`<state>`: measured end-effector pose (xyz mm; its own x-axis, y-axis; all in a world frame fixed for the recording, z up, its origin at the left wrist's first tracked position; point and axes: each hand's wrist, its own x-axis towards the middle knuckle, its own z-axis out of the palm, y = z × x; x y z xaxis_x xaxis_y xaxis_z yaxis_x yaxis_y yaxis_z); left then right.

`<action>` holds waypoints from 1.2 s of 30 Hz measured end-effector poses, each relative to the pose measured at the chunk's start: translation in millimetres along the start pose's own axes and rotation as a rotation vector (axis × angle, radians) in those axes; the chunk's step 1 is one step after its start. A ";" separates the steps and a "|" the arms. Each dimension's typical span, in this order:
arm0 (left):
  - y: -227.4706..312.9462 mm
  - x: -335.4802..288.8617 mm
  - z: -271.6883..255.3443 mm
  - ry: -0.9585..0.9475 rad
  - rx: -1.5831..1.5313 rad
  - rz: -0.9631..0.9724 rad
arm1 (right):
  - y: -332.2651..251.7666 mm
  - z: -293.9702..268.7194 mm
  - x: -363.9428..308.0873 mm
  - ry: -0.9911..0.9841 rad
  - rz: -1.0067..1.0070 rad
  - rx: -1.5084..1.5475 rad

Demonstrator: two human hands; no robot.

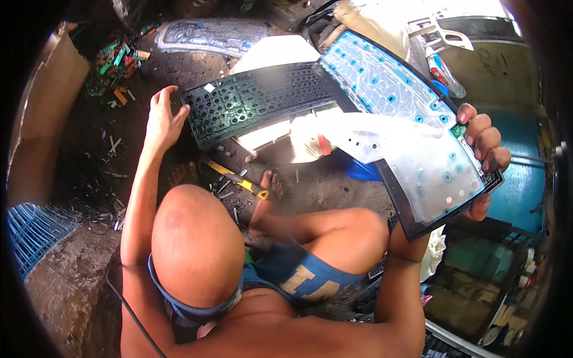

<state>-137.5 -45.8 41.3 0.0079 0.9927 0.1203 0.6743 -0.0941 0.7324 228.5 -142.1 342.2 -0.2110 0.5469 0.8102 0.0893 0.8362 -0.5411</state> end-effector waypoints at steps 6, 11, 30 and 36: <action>143.7 -11.4 -119.8 -0.741 -0.379 0.314 | -38.2 -2.1 -0.1 0.096 -0.129 0.133; 276.1 -51.5 -123.1 -0.659 -0.350 0.700 | -42.8 17.2 -0.4 0.241 -0.183 0.134; 257.3 -79.9 -256.0 -1.170 -0.600 0.588 | -51.5 43.7 -34.1 0.083 -0.184 0.210; 244.1 -74.6 -329.6 -0.768 -0.432 0.746 | -58.0 53.8 -3.3 0.383 -0.141 0.222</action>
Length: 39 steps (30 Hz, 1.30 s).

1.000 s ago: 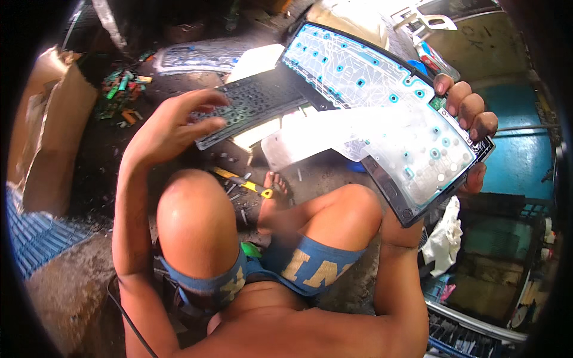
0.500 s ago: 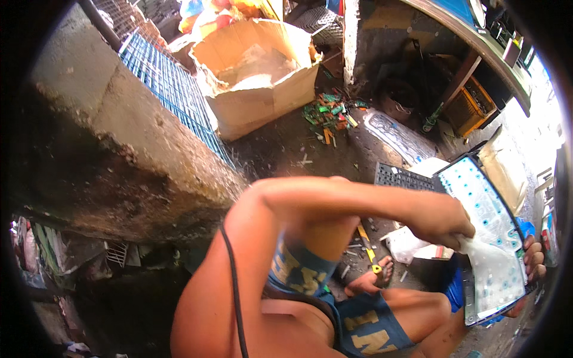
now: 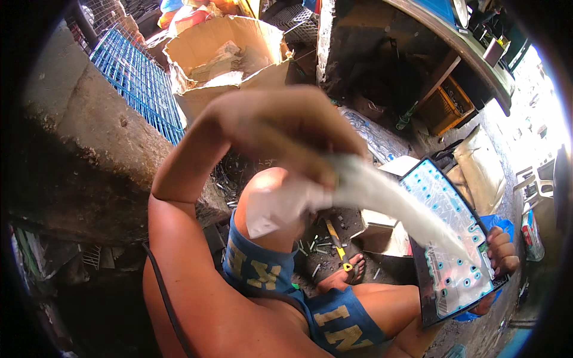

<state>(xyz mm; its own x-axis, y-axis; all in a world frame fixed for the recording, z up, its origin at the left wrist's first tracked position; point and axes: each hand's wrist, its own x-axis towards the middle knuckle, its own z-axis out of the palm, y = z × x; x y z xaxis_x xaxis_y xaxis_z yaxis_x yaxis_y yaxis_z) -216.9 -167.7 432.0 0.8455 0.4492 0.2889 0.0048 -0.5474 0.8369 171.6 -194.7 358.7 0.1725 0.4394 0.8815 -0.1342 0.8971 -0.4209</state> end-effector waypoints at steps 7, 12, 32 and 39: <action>-9.6 -29.1 -27.7 0.268 -0.185 -0.073 | 8.7 -3.1 -8.1 -0.166 -0.021 -0.321; -23.8 -41.7 -18.8 0.298 -0.168 0.051 | 38.7 -31.6 7.8 -0.327 -0.052 -0.326; -96.7 136.8 92.2 0.002 -0.408 -0.202 | 44.4 -17.3 18.8 -0.279 -0.116 0.107; -55.5 165.0 138.7 0.457 0.265 0.100 | 33.3 -4.2 6.9 -0.172 -0.010 0.058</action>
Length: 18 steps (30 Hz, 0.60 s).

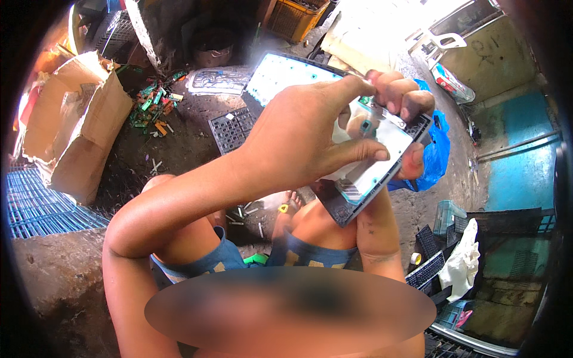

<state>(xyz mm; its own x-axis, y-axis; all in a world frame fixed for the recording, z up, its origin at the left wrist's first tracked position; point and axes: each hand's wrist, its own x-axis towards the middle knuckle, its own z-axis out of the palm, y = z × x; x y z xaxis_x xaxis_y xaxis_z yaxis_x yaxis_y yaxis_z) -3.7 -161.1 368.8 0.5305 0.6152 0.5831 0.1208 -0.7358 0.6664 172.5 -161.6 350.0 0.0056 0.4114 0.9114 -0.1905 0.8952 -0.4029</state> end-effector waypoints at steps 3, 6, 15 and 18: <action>4.7 -7.5 3.1 0.037 0.053 0.026 | -4.0 7.7 -1.0 -0.031 -0.028 0.045; 6.6 -8.5 3.6 0.021 0.047 0.077 | -7.9 17.0 -1.3 0.000 -0.046 0.132; -9.1 6.0 2.4 -0.009 0.037 0.467 | -17.2 35.5 -4.2 -0.053 -0.067 0.216; -9.2 4.4 -0.6 -0.069 0.335 0.440 | -22.7 21.1 0.6 -0.142 0.049 0.058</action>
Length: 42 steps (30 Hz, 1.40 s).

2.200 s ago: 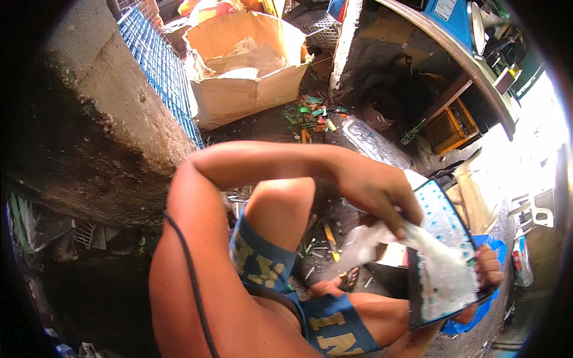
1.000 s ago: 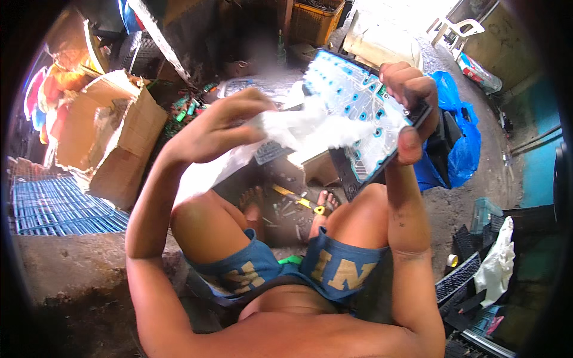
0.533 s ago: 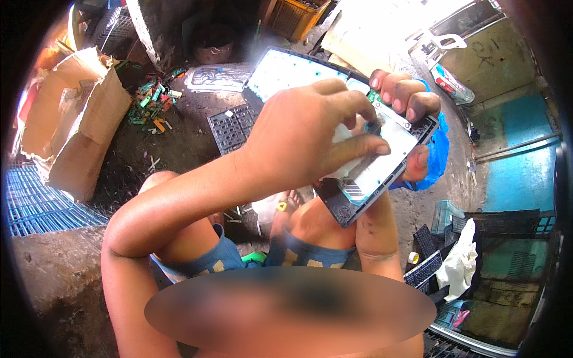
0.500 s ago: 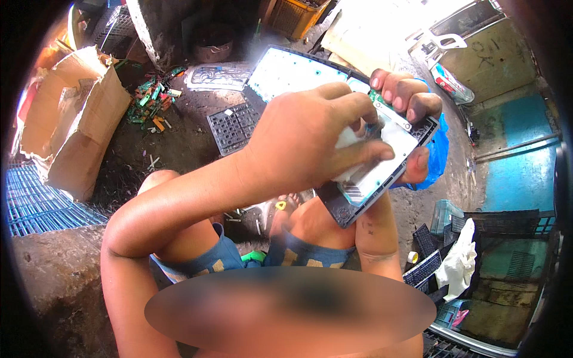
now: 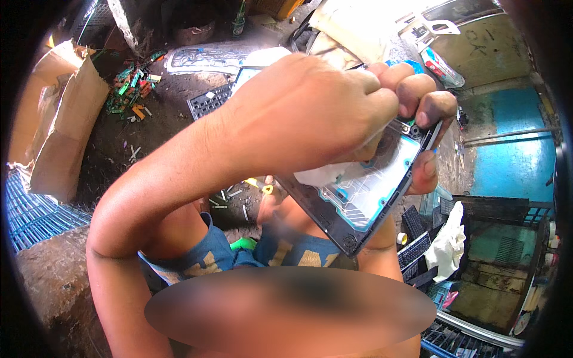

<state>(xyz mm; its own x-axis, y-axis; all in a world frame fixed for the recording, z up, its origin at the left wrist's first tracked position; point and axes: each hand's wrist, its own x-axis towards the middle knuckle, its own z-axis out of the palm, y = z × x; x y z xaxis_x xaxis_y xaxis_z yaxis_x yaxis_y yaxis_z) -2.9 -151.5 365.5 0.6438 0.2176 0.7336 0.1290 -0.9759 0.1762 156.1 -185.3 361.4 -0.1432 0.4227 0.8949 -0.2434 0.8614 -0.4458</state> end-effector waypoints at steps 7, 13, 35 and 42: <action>1.3 -7.2 -11.0 0.060 -0.106 -0.125 | 0.5 -4.7 -6.7 0.015 0.119 0.004; 2.1 -3.8 -44.8 -0.273 -0.131 -0.308 | 17.5 13.5 4.8 0.013 -0.155 -0.297; 31.3 -38.7 -59.9 -0.345 -1.427 0.020 | -60.7 4.8 -2.1 -0.242 -0.548 -0.916; -27.1 -44.9 -71.9 -0.381 -1.273 -0.650 | -58.1 -96.8 -13.0 0.103 -0.392 -0.796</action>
<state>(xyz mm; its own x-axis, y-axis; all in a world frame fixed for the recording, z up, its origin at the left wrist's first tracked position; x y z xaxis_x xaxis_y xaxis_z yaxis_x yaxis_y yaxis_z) -89.6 -133.4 375.0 0.9142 0.3857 0.1248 -0.1373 0.0050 0.9905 265.0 -213.6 377.7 -0.0934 0.0466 0.9945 0.4868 0.8735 0.0047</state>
